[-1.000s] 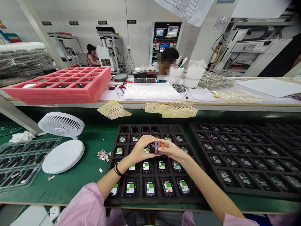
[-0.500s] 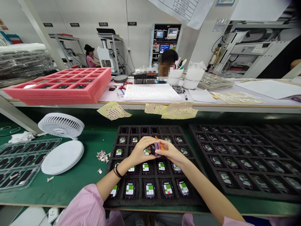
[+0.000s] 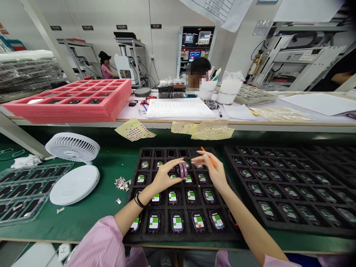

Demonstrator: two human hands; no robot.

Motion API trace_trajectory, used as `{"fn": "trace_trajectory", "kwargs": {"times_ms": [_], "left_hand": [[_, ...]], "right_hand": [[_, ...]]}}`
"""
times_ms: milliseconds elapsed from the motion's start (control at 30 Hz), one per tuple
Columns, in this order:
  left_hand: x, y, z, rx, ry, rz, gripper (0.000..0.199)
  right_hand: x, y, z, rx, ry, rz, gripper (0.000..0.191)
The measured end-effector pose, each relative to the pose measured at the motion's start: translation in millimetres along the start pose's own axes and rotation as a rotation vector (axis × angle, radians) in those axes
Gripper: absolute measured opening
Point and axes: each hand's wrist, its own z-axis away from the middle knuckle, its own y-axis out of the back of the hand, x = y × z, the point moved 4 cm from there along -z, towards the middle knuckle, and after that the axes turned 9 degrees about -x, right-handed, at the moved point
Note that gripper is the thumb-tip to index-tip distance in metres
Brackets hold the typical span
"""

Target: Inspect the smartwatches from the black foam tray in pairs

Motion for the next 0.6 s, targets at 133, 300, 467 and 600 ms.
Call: {"fn": "trace_trajectory", "kwargs": {"times_ms": [133, 300, 467, 600], "left_hand": [[-9.5, -4.2, 2.6, -0.009, 0.134, 0.125, 0.055], [-8.8, -6.2, 1.5, -0.014, 0.132, 0.144, 0.054], [-8.6, -5.0, 1.0, 0.000, 0.119, 0.142, 0.054], [-9.3, -5.6, 1.7, 0.000, 0.110, 0.123, 0.054]], "right_hand": [[-12.2, 9.8, 10.8, 0.138, 0.149, 0.047, 0.047], [-10.8, 5.4, 17.9, 0.108, 0.214, 0.062, 0.046], [-10.1, 2.8, 16.9, 0.060, 0.271, 0.066, 0.048], [-12.9, 0.3, 16.4, 0.035, 0.313, 0.061, 0.046]]}}
